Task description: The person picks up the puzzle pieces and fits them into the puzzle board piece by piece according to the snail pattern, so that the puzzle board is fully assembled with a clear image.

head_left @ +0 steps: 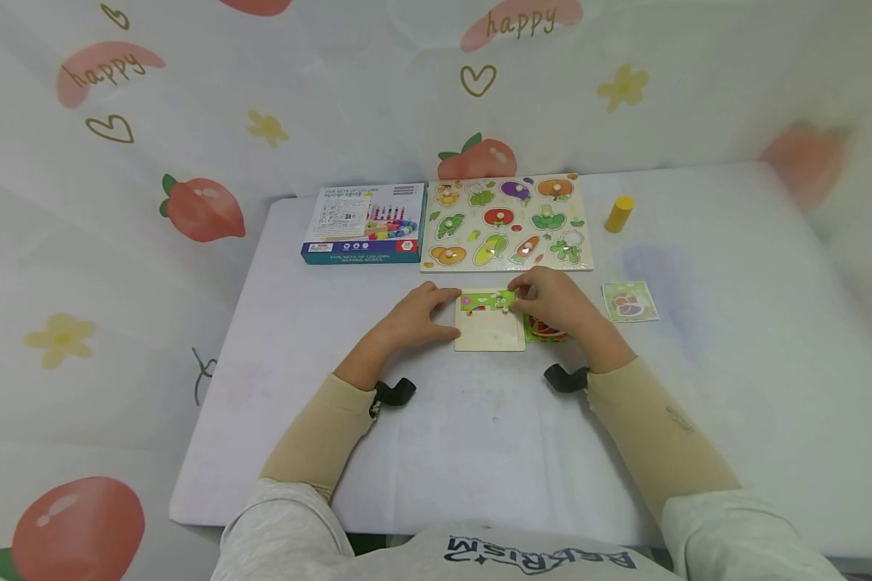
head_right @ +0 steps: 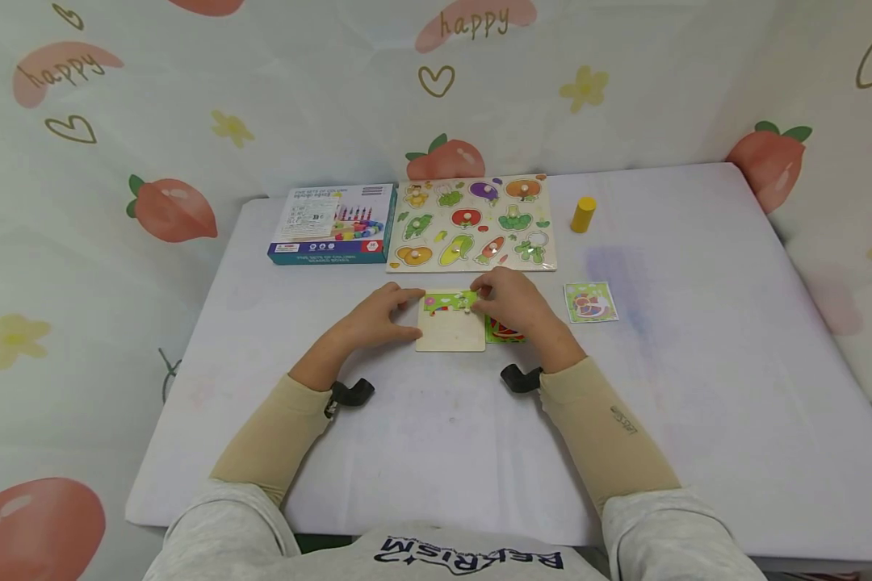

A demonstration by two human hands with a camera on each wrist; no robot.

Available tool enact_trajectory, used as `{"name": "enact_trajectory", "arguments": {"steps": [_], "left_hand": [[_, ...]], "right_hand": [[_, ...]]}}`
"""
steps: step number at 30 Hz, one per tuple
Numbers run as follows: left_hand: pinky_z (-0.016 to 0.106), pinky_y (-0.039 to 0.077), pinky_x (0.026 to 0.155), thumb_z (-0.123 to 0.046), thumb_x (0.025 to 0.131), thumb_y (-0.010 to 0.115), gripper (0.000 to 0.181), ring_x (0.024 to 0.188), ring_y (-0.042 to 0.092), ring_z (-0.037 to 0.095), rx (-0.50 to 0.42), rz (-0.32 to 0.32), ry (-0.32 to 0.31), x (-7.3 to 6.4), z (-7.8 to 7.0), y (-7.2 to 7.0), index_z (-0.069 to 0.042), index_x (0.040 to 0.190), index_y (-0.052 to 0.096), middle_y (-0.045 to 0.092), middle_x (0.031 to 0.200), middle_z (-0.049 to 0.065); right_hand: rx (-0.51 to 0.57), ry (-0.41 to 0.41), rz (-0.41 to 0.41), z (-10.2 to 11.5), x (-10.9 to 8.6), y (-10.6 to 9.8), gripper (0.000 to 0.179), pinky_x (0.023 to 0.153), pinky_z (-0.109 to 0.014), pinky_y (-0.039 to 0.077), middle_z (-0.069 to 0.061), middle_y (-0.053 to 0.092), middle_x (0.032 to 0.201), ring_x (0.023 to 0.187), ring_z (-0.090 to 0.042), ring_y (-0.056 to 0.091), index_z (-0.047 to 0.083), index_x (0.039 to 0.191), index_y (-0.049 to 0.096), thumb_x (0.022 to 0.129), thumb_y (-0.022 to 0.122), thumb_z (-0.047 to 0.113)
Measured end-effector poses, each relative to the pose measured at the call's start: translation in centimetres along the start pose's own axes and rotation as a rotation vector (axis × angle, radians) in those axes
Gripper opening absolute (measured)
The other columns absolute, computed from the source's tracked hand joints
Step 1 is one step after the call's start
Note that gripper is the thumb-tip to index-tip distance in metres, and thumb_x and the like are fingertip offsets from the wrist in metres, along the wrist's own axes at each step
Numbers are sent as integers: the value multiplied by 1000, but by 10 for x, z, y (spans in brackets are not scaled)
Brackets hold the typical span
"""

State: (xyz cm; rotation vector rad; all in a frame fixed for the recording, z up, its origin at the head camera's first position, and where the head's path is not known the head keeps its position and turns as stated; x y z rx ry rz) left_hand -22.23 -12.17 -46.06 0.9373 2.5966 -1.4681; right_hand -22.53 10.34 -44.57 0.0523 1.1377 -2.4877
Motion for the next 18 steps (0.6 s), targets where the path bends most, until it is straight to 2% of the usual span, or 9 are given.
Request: {"name": "enact_trajectory", "arguments": {"steps": [11,18], "left_hand": [[35,39,79,-35,88,80,74,101,45,22,-3,-3,-1,0,0,0,-17,153,50,48,108,7],[35,39,79,-35,88,81,75,101,45,21,-7,-1,-3,0,0,0,-17,154,50,48,108,7]], "right_hand": [[1,-1,-2,-6,4,2,35,91,-46,45,-12,64,107,98,-28,54,4,125,72,92,77,15],[-27,-23,-11,-3,3,2,33,81,-42,44,-9,63,98,90,-26,52,3,122,75,93,76,17]]}}
Point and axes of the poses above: each hand's wrist, its own x-axis towards the middle knuckle, its own y-axis out of the palm, z = x × y, the point moved 6 cm from there along x, towards the middle knuckle
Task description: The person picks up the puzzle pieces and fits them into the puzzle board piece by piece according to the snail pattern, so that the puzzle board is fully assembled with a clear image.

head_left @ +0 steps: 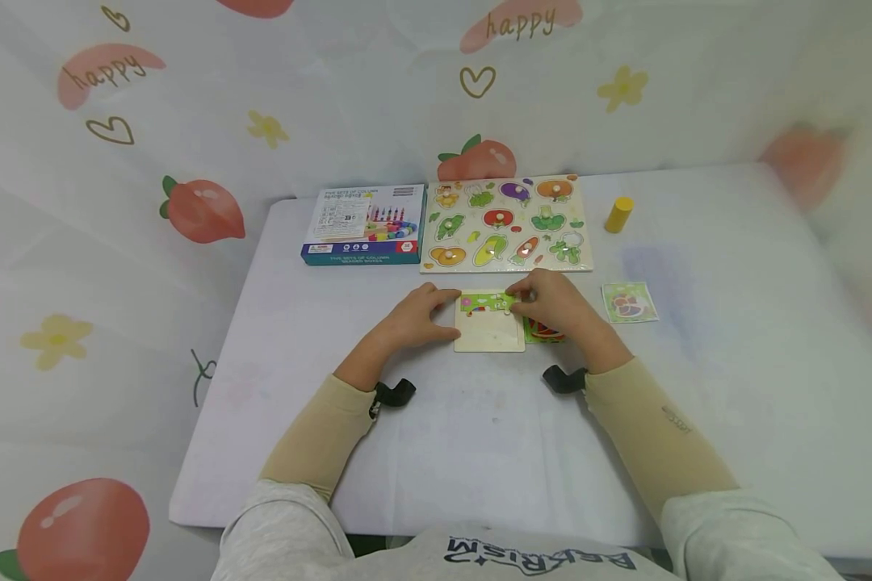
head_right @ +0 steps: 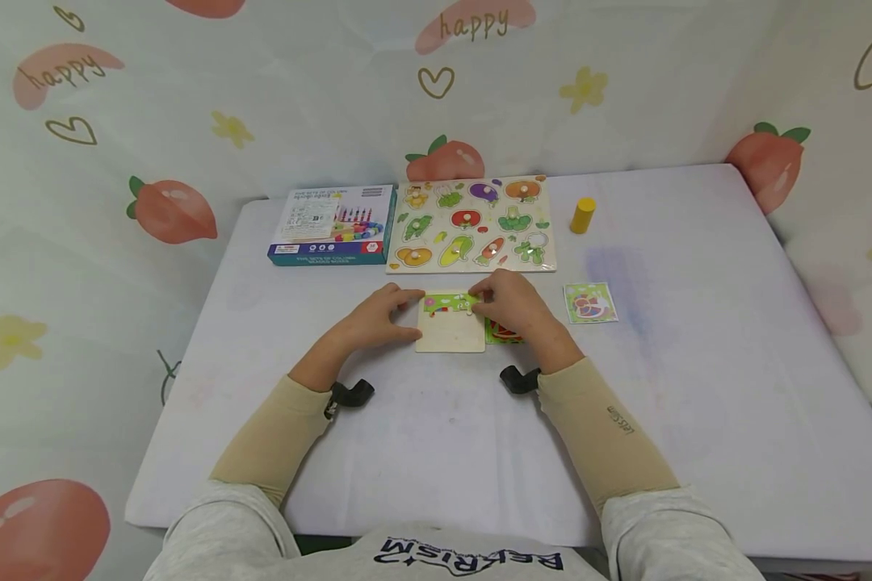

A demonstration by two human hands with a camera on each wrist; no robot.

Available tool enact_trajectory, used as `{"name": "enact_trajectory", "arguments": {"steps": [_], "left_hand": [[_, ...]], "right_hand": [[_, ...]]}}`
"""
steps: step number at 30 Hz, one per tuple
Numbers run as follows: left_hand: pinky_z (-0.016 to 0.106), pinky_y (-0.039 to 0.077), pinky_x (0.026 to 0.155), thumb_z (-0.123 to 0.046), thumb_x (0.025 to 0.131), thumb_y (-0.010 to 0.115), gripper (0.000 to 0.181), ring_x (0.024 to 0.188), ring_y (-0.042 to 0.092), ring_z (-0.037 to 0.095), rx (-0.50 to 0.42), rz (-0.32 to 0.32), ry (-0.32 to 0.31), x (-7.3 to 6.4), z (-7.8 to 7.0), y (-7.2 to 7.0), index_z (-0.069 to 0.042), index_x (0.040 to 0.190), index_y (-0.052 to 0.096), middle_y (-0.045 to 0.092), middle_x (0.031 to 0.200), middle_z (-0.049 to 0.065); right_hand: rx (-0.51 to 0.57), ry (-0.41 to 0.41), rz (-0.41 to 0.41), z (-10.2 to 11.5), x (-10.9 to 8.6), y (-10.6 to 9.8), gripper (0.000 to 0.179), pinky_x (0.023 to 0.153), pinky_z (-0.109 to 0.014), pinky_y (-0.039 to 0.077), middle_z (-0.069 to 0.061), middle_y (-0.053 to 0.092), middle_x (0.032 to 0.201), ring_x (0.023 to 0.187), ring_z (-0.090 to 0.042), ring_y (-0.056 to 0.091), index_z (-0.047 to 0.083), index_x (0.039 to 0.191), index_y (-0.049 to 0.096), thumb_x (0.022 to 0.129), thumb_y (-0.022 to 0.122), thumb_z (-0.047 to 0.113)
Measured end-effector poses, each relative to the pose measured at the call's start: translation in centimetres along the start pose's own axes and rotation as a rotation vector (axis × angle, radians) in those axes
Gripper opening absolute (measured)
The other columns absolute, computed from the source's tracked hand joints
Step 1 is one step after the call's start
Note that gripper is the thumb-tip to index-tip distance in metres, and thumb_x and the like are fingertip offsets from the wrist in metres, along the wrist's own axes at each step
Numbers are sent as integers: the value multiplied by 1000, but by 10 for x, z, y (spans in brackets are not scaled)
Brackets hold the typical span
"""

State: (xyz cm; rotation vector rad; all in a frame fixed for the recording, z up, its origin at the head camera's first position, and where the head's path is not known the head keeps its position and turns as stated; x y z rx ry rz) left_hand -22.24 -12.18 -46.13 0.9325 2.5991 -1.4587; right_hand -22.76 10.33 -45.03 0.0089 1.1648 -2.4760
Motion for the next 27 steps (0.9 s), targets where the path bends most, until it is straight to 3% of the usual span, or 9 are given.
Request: {"name": "enact_trajectory", "arguments": {"steps": [5,15,20,27], "left_hand": [[35,39,80,-35,88,81,75,101,45,21,2,0,0,0,0,0,-17,154,50,48,109,6],[36,38,80,-34,88,81,75,101,45,22,1,-2,3,0,-1,-1,-17,154,50,48,108,7],[36,38,80,-35,88,81,75,101,45,22,-10,1,1,-1,-1,-1,-17,154,50,48,108,7],[36,38,80,-35,88,81,74,101,45,21,-2,0,-2,-1,-1,-1,-17,153,50,48,108,6]], "right_hand": [[-7,36,-9,1,-2,0,32,79,-41,45,-9,63,97,88,-25,51,5,122,76,92,77,19],[-19,86,-32,2,-3,1,28,89,-44,46,-12,67,111,100,-27,56,5,116,78,92,78,19],[-28,93,-50,4,-4,1,25,86,-43,48,-11,70,108,96,-25,56,5,112,80,91,78,19],[-75,89,-72,8,-5,0,26,79,-40,45,-9,63,96,89,-26,52,6,112,80,90,77,19]]}}
Point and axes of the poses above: each hand's wrist, its own x-axis towards the middle knuckle, its own y-axis out of the palm, z = x × y, the point moved 6 cm from there along x, towards the middle knuckle
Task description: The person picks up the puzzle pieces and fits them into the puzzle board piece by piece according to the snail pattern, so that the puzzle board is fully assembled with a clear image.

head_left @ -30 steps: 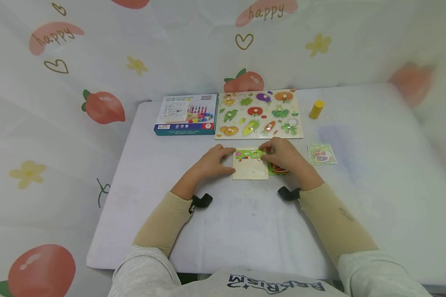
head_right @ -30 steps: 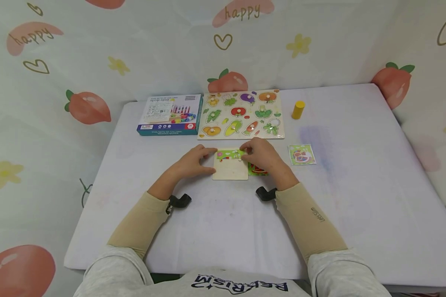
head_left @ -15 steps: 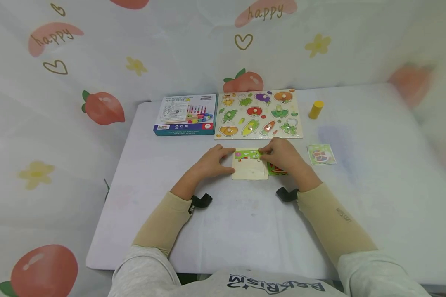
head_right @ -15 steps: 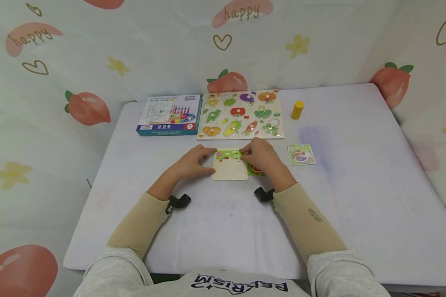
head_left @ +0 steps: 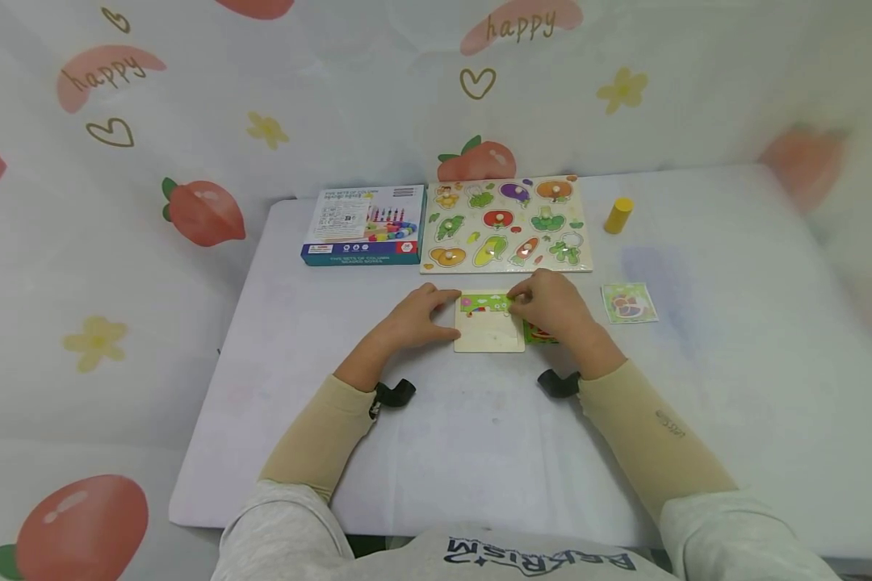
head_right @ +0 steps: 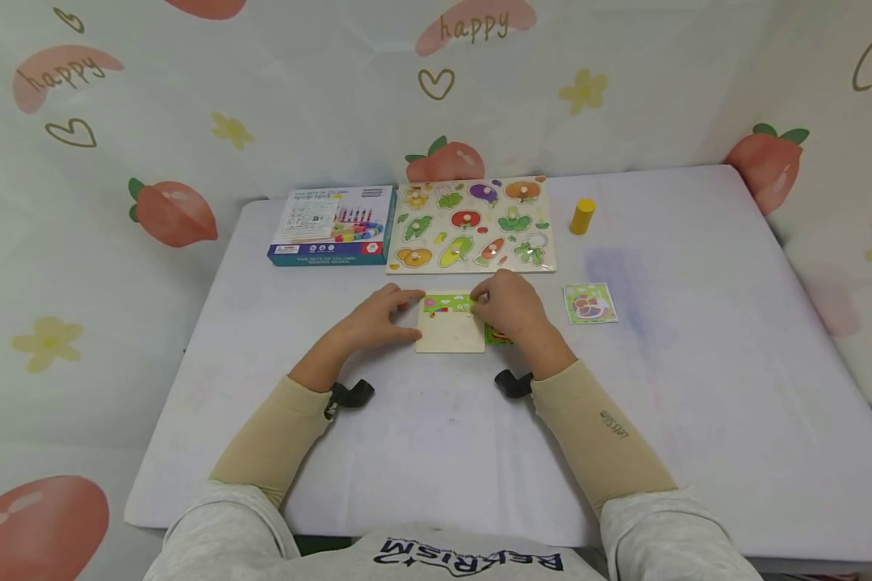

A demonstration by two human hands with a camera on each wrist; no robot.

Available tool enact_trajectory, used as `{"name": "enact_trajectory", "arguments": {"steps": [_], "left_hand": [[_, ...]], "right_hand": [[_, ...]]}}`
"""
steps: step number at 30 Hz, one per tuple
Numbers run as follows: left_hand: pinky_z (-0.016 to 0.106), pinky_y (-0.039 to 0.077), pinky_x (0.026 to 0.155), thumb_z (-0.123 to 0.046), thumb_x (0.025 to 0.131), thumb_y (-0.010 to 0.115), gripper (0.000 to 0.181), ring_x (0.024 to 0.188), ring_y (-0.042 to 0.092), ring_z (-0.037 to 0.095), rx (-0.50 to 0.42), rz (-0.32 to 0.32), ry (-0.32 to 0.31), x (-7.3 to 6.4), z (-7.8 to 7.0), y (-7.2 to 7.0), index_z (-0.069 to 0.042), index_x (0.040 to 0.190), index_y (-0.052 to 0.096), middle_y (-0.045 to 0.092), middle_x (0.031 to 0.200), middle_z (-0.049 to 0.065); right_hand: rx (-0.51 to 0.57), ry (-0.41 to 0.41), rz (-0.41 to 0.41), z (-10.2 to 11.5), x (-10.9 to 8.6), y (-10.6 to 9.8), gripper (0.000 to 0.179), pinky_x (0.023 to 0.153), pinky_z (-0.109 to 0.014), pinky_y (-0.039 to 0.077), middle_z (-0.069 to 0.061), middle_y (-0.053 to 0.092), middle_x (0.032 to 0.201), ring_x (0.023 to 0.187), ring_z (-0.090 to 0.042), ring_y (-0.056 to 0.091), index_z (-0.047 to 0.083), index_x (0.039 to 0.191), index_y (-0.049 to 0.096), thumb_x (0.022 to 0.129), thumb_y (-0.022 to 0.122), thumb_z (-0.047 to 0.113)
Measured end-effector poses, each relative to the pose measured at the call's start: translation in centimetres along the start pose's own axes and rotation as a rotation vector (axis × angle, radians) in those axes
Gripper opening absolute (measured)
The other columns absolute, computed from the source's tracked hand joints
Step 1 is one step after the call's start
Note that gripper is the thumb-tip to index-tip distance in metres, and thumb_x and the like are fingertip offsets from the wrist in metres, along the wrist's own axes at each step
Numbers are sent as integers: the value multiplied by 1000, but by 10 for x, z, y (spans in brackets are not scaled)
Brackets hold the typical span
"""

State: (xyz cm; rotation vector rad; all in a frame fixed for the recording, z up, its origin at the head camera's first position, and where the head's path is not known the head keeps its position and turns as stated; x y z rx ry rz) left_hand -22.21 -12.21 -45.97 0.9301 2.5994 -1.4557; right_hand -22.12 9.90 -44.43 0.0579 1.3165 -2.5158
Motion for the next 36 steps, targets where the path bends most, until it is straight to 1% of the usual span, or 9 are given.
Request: {"name": "enact_trajectory", "arguments": {"steps": [6,10,14,17,29,32,36], "left_hand": [[36,39,80,-35,88,81,74,101,45,21,0,-1,-2,1,1,1,-18,153,50,48,109,6],[36,39,80,-35,88,81,74,101,45,22,-5,0,0,0,2,1,-18,153,50,48,109,6],[36,39,80,-35,88,81,74,101,45,22,-2,-4,3,1,1,1,-18,153,51,48,109,6],[36,39,80,-35,88,81,74,101,45,22,-1,-6,2,1,1,1,-18,153,50,48,109,6],[36,39,80,-35,88,81,75,101,45,22,-16,0,1,-1,0,3,-19,154,49,48,110,7],[36,39,80,-35,88,81,75,101,46,22,-17,-4,0,-1,0,2,-18,154,50,48,110,7],[36,40,80,-36,88,80,75,101,46,22,-9,-4,-1,-1,0,1,-19,154,50,48,110,7]], "right_hand": [[6,-18,12,0,0,0,29,80,-41,43,-10,58,99,92,-27,51,7,116,78,90,77,19],[7,-48,17,2,-1,-6,31,84,-44,46,-12,62,103,95,-28,54,8,118,76,91,77,23],[24,-59,1,4,-4,-16,30,85,-46,47,-12,64,106,96,-30,55,9,118,76,94,74,26],[53,-54,-6,4,-7,-23,30,83,-45,47,-12,64,106,96,-30,54,9,119,75,96,73,26],[96,-53,-23,4,-18,-41,34,75,-41,44,-11,62,106,91,-28,51,7,127,71,99,69,28],[106,-38,-26,1,-20,-42,35,74,-40,44,-10,61,105,91,-28,51,8,128,70,99,69,28],[112,3,-32,-5,-24,-43,37,73,-40,44,-9,61,103,91,-28,51,9,130,69,99,70,27]]}}
Point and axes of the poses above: each hand's wrist, its own x-axis towards the middle knuckle, its own y-axis out of the palm, z = x × y, the point moved 6 cm from there along x, towards the middle knuckle
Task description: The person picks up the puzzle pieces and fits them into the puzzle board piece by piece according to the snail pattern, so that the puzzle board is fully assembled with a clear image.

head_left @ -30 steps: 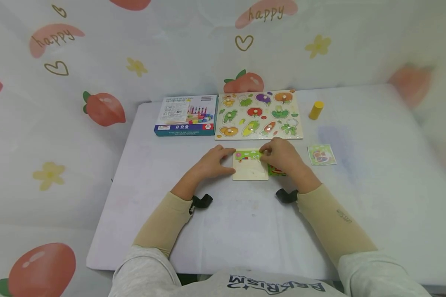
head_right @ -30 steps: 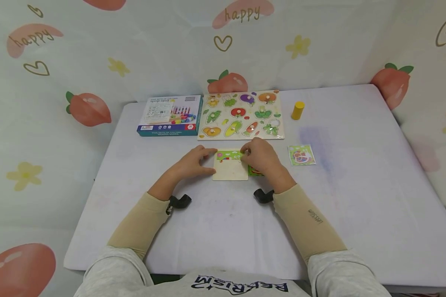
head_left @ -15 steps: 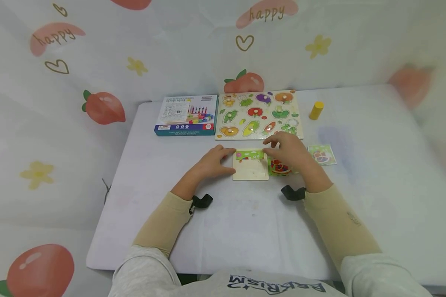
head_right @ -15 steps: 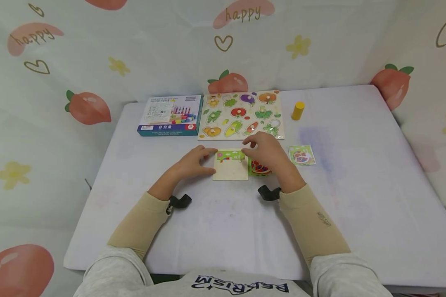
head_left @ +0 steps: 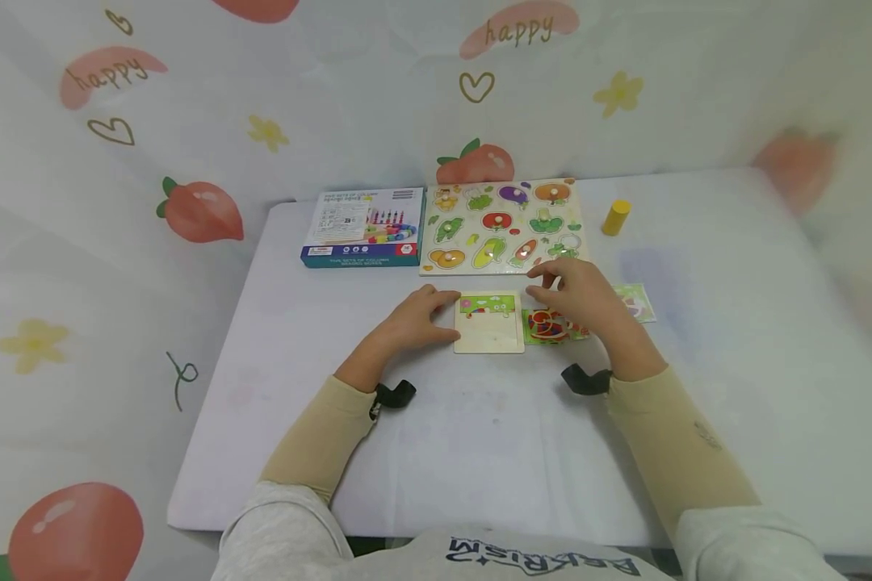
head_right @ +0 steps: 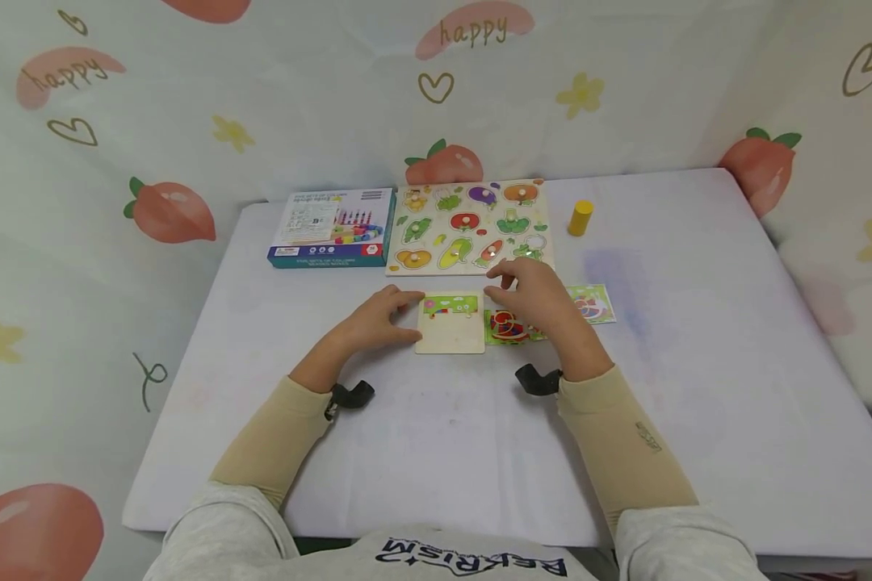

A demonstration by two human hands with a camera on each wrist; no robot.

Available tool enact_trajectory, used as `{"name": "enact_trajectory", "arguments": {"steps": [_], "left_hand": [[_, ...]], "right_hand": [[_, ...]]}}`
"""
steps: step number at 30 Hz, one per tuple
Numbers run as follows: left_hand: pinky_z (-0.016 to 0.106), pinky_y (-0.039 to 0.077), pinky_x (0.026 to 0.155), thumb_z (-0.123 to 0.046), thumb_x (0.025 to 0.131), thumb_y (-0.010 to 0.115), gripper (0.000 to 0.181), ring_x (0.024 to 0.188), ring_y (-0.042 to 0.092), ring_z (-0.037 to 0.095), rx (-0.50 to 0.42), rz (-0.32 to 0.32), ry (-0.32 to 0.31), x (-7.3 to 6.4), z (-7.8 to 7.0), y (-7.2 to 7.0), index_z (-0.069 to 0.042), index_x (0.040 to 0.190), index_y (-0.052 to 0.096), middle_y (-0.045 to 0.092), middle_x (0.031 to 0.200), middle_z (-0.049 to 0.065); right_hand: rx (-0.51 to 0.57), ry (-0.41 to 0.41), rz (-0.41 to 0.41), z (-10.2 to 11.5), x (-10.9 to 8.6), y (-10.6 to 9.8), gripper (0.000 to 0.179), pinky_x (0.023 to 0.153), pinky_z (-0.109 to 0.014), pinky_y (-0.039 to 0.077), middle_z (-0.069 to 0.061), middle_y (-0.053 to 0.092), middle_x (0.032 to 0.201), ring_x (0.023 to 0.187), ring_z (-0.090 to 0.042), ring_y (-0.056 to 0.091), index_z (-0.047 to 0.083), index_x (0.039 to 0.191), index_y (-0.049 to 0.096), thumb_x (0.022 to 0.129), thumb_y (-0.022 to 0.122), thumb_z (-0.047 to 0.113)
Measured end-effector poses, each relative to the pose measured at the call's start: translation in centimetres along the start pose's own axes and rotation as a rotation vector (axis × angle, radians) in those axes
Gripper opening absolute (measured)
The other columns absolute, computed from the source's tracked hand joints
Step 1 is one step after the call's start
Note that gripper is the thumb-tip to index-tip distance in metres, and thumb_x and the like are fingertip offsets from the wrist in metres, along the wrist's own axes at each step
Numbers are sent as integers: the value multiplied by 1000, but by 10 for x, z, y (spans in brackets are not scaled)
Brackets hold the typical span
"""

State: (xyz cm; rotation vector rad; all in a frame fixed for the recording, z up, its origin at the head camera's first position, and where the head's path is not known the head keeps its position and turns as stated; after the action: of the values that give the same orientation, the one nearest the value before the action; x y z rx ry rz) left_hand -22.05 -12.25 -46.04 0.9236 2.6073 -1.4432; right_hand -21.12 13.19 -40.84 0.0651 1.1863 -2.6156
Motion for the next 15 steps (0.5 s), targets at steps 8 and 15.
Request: {"name": "enact_trajectory", "arguments": {"steps": [8,15], "left_hand": [[37,41,82,-36,88,81,76,103,46,22,2,1,-12,2,4,1,-19,154,49,49,111,6],[36,41,82,-37,88,81,76,103,46,22,4,2,-4,1,2,1,-19,155,49,49,111,6]], "right_hand": [[-25,34,68,-7,-6,7,38,68,-38,45,-9,60,101,86,-27,52,7,129,69,98,70,28],[-93,-15,107,-19,-9,14,38,60,-34,44,-5,60,88,72,-22,52,2,124,72,92,77,22]]}}
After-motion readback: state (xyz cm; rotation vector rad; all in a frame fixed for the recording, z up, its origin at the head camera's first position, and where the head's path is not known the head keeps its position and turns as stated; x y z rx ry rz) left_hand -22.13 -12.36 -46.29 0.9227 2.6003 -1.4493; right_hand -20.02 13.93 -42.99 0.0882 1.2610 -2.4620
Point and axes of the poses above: each hand's wrist, its own x-axis towards the middle knuckle, its own y-axis out of the palm, z = x × y, the point moved 6 cm from there along x, towards the middle knuckle
